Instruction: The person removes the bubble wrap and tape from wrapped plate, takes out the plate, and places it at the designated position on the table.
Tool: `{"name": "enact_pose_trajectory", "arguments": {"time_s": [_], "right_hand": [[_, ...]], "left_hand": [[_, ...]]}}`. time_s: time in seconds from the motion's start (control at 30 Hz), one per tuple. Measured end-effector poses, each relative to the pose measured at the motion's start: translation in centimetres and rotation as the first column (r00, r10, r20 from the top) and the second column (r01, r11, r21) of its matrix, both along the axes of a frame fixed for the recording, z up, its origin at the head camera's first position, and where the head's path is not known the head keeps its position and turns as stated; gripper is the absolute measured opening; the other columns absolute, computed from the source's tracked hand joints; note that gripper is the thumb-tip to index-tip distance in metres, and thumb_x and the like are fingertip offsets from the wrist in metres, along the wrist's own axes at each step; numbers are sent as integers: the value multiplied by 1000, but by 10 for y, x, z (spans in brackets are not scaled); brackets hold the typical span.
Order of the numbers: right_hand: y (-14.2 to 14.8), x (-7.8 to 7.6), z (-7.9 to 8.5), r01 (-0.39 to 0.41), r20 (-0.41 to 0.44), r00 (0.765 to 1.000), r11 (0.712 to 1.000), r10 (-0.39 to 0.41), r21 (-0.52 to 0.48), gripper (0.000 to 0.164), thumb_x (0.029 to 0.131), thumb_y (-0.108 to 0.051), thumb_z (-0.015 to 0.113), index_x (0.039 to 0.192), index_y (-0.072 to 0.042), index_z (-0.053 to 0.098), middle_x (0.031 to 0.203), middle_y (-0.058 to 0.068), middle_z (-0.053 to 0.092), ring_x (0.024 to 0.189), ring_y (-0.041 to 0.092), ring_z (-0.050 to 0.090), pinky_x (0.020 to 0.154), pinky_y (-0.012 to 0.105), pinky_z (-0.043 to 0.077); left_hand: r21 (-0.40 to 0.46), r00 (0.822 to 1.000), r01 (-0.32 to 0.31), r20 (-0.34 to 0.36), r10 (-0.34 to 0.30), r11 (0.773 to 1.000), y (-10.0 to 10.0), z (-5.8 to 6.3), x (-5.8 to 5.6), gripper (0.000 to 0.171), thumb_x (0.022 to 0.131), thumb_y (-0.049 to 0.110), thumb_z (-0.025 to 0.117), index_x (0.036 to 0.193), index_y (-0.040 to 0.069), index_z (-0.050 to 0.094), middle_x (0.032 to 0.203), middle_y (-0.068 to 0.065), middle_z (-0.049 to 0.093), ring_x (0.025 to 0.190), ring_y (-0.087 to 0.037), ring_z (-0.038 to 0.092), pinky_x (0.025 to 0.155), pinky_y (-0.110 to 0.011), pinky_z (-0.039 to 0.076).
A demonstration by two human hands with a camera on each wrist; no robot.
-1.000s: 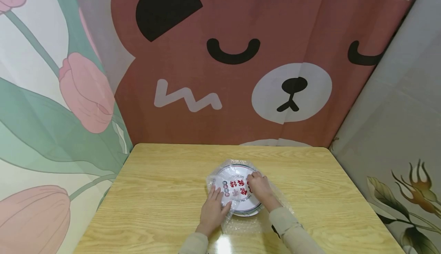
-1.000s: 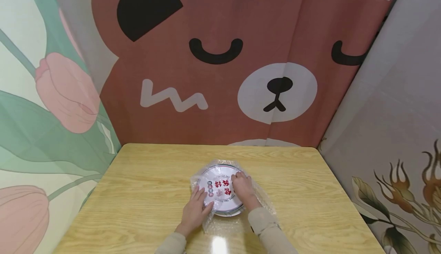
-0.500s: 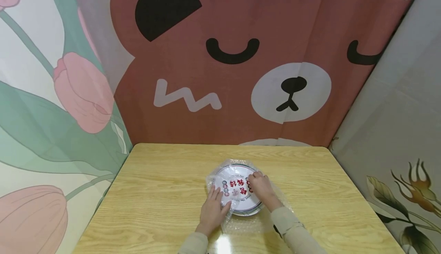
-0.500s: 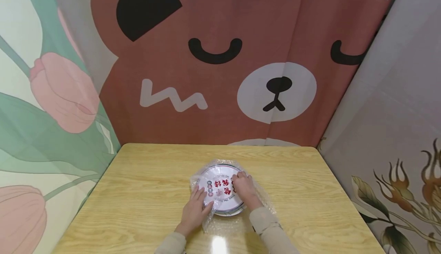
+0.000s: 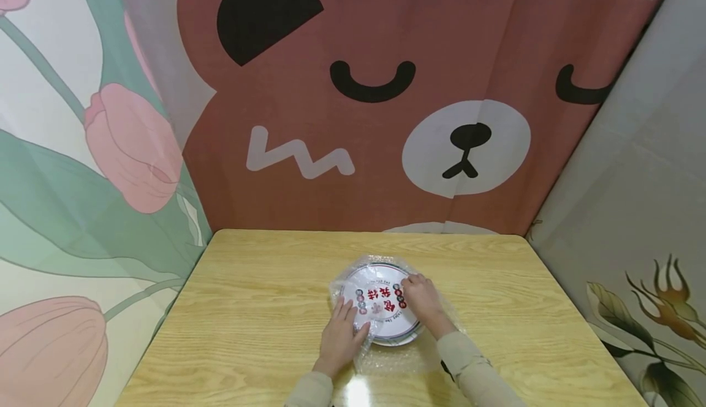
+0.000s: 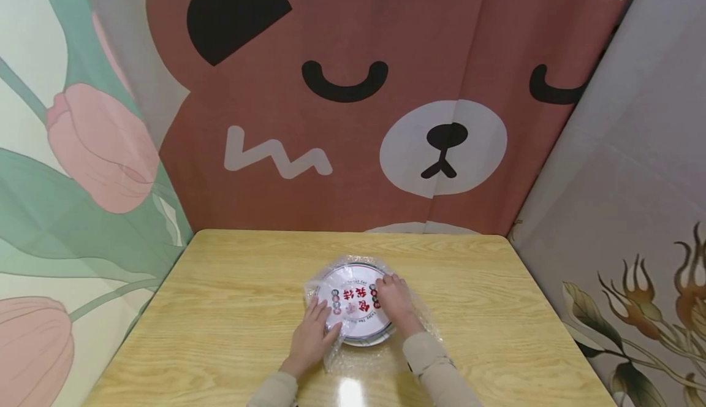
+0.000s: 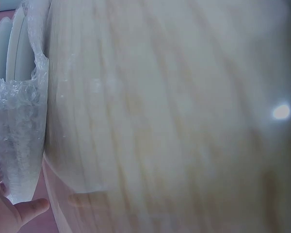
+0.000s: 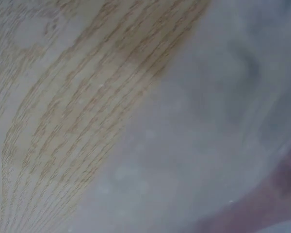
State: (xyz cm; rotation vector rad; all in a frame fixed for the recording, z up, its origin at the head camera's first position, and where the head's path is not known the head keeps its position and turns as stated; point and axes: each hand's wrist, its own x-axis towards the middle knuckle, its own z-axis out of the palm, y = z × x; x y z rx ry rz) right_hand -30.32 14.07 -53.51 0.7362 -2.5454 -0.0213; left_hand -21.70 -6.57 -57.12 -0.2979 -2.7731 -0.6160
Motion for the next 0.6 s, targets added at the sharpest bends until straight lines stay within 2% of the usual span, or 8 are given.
{"name": "enact_pose_trajectory", "arguments": {"time_s": [0.17,0.43,0.53,0.6], "right_hand": [[3,-1,-1,40,3,999,997,-40,-70,15,74,-6,66,81,-3,54,78,10,56,72,26,55,64,37,47],[8,1,3,129,128,986,975,-107,-181,12,78,1,57,85,-6,50,86,13,55,76,30,57,61,42,47],[11,1,3,127,121,987,974,-105,-185,12,78,1,58,85,-6,52,90,15,55,76,30,58,59,42,47],[13,1,1,109,87,992,975,-93,-195,12,75,-1,63,84,-6,55,91,17,55,76,31,58,58,43,48]], "left_hand": [[2,1000,-3,-3,3,1000,0,0,1,54,87,46,46,114,1,57,128,-14,47,127,-30,29,100,-38,30],[-2,1000,-1,-1,1,1000,0,-1,0,54,87,46,46,114,1,57,128,-14,47,127,-30,29,100,-38,29],[-4,1000,-1,3,1,1000,0,-1,0,54,87,46,46,115,1,57,128,-14,47,127,-30,29,101,-38,29],[-2,1000,0,3,0,1000,0,0,0,54,87,46,46,115,0,57,128,-14,47,127,-30,29,101,-38,29]]}}
